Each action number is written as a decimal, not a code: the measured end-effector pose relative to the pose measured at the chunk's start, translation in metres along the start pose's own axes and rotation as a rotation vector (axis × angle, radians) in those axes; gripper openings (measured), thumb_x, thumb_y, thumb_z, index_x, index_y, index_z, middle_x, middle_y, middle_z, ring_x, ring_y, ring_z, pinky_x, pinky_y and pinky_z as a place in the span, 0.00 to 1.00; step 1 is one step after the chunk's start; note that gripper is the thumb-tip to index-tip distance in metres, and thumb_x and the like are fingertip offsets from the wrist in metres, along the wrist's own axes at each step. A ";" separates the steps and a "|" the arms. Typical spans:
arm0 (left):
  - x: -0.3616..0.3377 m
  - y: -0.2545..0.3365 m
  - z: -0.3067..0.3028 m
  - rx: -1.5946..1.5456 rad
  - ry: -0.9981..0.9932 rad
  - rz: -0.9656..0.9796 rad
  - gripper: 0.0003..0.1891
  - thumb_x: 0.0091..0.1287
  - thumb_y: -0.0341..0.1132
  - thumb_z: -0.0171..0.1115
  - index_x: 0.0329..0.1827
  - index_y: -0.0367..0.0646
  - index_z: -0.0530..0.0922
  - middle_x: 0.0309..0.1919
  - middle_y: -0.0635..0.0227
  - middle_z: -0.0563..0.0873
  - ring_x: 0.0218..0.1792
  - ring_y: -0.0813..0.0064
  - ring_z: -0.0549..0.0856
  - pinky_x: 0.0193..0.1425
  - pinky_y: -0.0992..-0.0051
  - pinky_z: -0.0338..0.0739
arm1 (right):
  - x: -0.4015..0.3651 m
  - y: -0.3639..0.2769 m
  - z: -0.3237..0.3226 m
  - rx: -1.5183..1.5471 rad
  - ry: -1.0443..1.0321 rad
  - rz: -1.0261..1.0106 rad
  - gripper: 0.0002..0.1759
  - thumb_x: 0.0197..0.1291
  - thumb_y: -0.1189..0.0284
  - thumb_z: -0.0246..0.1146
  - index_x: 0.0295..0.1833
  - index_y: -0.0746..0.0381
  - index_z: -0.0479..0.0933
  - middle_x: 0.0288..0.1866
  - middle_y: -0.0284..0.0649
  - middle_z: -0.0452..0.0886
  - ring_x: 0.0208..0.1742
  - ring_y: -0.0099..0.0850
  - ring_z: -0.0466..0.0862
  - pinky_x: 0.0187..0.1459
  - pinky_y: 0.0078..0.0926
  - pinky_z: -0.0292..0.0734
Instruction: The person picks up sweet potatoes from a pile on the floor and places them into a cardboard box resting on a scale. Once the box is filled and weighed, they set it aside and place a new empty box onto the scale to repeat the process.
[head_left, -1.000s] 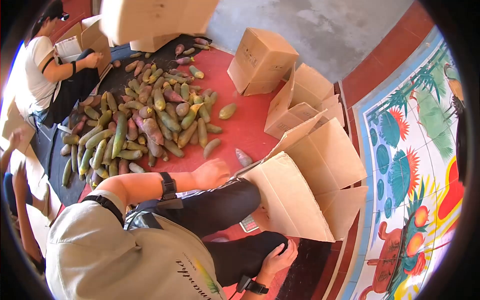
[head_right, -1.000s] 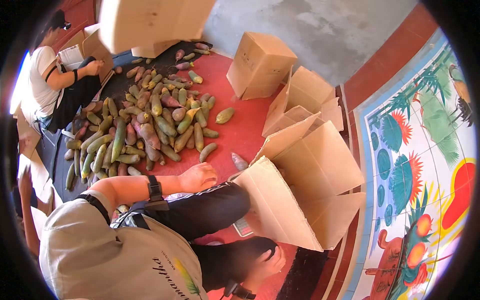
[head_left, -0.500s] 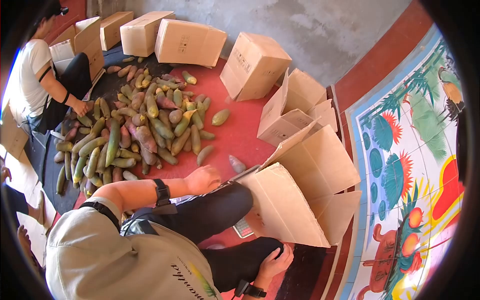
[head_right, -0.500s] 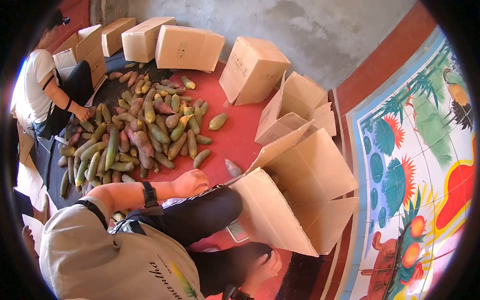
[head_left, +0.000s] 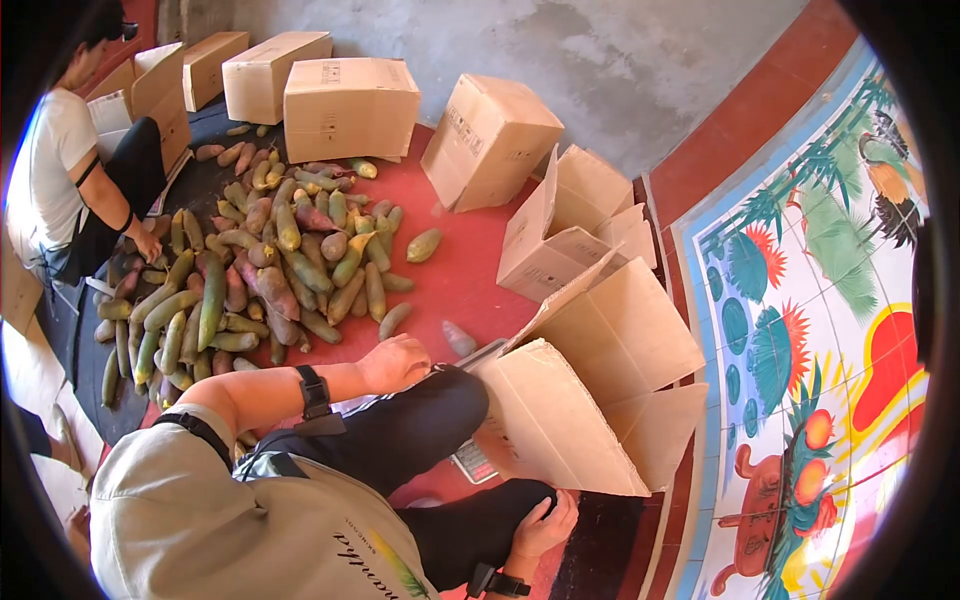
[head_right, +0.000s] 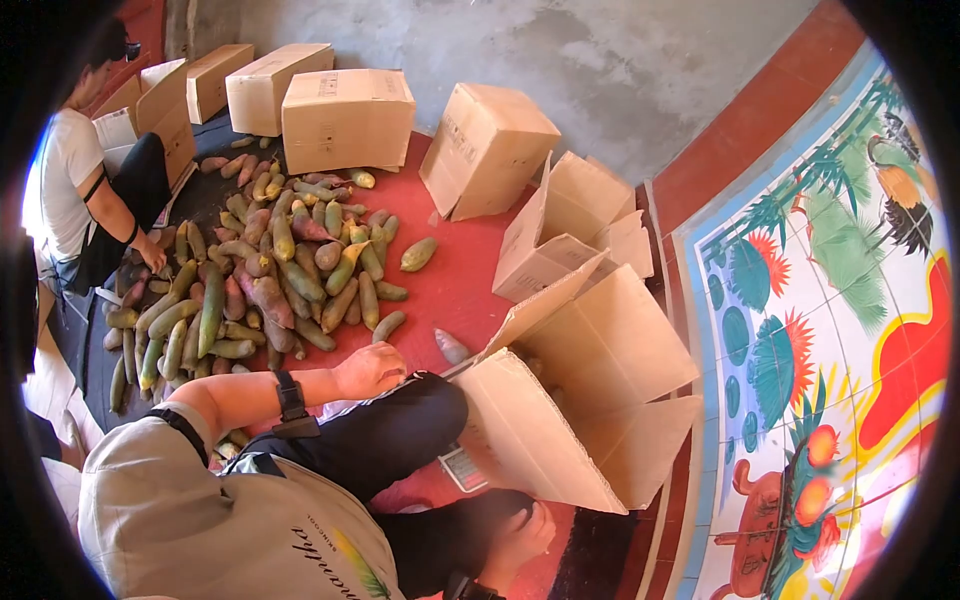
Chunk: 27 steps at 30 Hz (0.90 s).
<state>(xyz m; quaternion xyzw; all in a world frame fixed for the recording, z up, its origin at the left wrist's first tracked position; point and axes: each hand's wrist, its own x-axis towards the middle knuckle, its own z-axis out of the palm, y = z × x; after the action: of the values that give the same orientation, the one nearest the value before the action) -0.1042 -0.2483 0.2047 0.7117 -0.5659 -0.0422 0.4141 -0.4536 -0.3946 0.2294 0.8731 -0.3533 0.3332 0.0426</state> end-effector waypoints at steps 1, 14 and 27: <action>0.001 0.000 -0.001 -0.004 0.000 0.003 0.07 0.58 0.33 0.59 0.35 0.40 0.79 0.35 0.59 0.80 0.43 0.55 0.77 0.51 0.62 0.71 | 0.000 0.000 0.000 -0.005 0.002 0.001 0.14 0.56 0.77 0.57 0.48 0.68 0.72 0.46 0.50 0.76 0.48 0.46 0.75 0.51 0.41 0.69; 0.003 -0.001 -0.003 -0.030 0.036 -0.029 0.08 0.59 0.34 0.59 0.38 0.41 0.79 0.39 0.59 0.80 0.46 0.57 0.77 0.53 0.62 0.72 | 0.003 -0.006 0.001 0.000 0.012 -0.017 0.14 0.54 0.78 0.57 0.48 0.68 0.72 0.46 0.49 0.76 0.47 0.47 0.74 0.49 0.42 0.69; -0.070 -0.097 0.014 0.323 -0.306 -0.489 0.18 0.58 0.42 0.54 0.47 0.41 0.79 0.49 0.56 0.79 0.54 0.57 0.75 0.58 0.63 0.70 | 0.005 -0.011 -0.005 -0.008 0.004 -0.012 0.12 0.57 0.77 0.56 0.47 0.69 0.72 0.46 0.49 0.76 0.47 0.47 0.75 0.50 0.41 0.70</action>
<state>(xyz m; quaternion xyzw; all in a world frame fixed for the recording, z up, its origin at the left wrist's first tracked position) -0.0615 -0.1952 0.1052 0.8683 -0.4333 -0.1566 0.1836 -0.4463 -0.3881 0.2379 0.8744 -0.3493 0.3331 0.0489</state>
